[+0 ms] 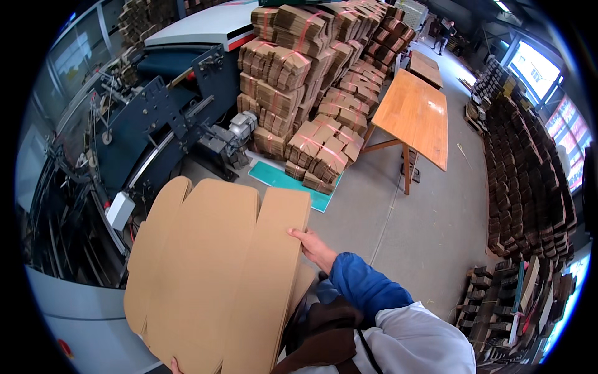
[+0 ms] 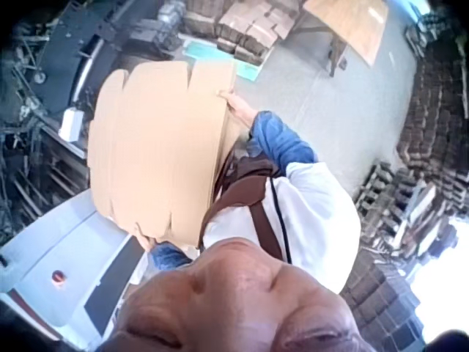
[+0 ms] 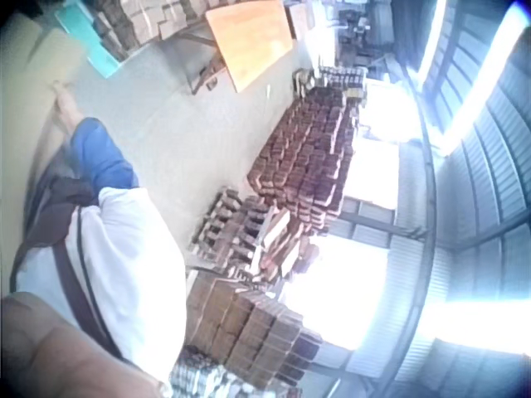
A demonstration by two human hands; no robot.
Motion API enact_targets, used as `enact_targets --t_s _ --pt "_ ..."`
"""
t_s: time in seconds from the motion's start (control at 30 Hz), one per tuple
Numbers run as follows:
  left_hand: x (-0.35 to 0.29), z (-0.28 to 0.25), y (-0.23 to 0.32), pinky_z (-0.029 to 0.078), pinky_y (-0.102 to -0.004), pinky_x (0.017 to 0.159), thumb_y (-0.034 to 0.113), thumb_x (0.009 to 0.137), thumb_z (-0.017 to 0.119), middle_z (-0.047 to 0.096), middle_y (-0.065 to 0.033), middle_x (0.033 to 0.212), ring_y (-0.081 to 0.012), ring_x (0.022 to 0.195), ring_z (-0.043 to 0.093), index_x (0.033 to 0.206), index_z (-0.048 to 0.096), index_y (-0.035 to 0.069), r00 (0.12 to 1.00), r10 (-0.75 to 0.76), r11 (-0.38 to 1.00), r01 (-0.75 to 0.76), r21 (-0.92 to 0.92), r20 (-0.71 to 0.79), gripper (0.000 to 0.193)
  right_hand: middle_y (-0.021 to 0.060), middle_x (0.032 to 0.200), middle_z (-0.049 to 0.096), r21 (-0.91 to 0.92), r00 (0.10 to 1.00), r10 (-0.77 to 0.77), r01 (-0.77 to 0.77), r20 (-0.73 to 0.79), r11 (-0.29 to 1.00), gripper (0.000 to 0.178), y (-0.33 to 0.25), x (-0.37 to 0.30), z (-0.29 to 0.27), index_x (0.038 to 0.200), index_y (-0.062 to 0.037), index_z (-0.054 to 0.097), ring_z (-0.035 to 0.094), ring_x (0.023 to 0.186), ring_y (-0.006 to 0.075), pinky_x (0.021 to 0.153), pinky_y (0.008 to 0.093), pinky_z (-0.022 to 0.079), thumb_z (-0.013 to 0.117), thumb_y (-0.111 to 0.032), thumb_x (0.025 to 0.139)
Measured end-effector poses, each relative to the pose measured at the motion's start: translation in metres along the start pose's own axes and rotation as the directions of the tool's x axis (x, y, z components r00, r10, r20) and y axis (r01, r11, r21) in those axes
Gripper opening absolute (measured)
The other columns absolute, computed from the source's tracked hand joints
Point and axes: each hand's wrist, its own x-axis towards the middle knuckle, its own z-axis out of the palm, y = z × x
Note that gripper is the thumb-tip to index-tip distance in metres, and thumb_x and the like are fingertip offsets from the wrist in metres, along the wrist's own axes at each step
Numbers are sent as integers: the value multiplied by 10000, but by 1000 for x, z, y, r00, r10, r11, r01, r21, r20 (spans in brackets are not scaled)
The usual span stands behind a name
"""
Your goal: The person picks up a large, pre-cut cardboard sheet and places it on a wooden table. They then fold the sheet along pre-scored lines to form a box shape. The person repeats this folding process with multiple cardboard sheets, stacking the finished folded units on the table.
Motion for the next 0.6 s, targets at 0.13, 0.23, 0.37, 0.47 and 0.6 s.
enact_targets --t_s 0.13,0.23,0.37,0.47,0.6 --pt "4 179 4 403 -666 1016 503 872 615 422 -167 1471 -414 1325 402 1469 378 106 960 -272 883 275 -380 63 755 145 1175 640 -79 989 -80 70 -128 994 537 -56 -51 -76 1288 45 500 648 1051 254 889 384 542 731 -178 857" --pt "-11 219 42 410 -659 1014 505 872 613 432 -168 1461 -412 1317 413 1464 384 99 956 -271 888 294 -354 116 754 149 1193 628 1 984 -62 63 -164 998 552 -60 -84 -89 1305 44 484 636 1075 257 889 388 541 726 -179 861" --pt "-40 277 84 419 -648 1013 507 871 610 444 -169 1449 -410 1306 426 1457 391 88 949 -253 906 301 -298 189 753 153 1204 619 11 964 15 -12 -267 1000 559 -92 -142 -116 1320 43 471 632 1084 253 895 392 539 715 -178 869" --pt "-67 339 113 426 -640 1012 509 871 608 453 -170 1440 -408 1297 436 1452 397 81 936 -241 923 302 -238 255 752 152 1191 626 121 957 -18 55 -291 991 534 -103 -167 -184 1306 42 491 634 1080 250 895 390 540 710 -178 871" --pt "-127 438 144 436 -630 1010 512 871 606 466 -172 1428 -406 1286 450 1445 405 71 918 -227 942 291 -166 324 751 151 1178 635 203 939 -90 164 -331 965 499 -138 -211 -293 1278 42 521 639 1065 242 882 383 545 707 -177 870"
